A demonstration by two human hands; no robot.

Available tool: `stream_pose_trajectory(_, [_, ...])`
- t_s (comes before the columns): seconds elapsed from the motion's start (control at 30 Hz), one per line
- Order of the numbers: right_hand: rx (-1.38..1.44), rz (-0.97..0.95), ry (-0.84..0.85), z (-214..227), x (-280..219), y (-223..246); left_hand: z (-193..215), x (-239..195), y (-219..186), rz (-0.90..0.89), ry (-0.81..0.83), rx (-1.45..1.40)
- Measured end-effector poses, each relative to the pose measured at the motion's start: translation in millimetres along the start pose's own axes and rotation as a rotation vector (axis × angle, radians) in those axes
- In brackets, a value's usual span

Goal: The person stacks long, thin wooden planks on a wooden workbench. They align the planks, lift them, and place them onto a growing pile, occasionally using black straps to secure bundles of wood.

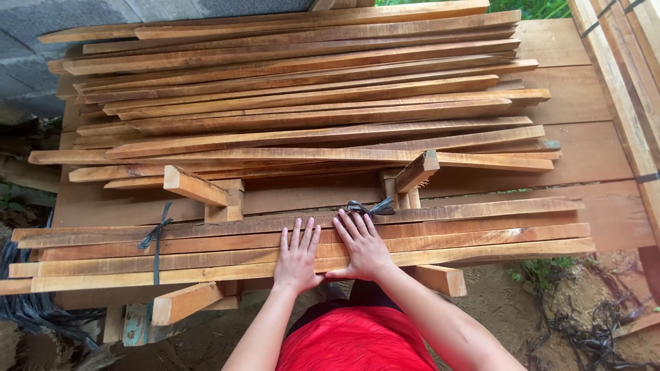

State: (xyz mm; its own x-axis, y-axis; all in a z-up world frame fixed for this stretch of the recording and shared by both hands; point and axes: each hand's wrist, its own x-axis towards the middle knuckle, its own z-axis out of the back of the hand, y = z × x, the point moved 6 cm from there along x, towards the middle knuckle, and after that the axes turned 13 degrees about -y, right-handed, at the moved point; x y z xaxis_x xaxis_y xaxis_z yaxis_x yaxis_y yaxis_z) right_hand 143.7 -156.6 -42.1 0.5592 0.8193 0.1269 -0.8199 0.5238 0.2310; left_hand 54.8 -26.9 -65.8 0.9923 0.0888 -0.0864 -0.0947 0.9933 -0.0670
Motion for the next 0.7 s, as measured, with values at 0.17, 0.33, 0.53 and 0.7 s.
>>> stream_pose_trajectory(0.17, [-0.010, -0.084, 0.233, 0.3, 11.9, 5.2, 5.1, 1.1, -0.9, 0.011, 0.039, 0.015])
stream_pose_trajectory(0.33, [0.362, -0.267, 0.404, 40.3, 32.9, -9.9, 13.2, 2.2, -2.9, 0.045, 0.036, -0.041])
stream_pose_trajectory(0.53, [0.791, -0.301, 0.217, 123.8, 42.5, -66.1, -7.4, -28.6, -28.6, 0.284, 0.048, -0.039])
stream_pose_trajectory(0.7, [0.350, -0.245, 0.348, 42.0, -11.2, -139.8, -41.4, -55.5, -60.1, 0.718, -0.148, -0.092])
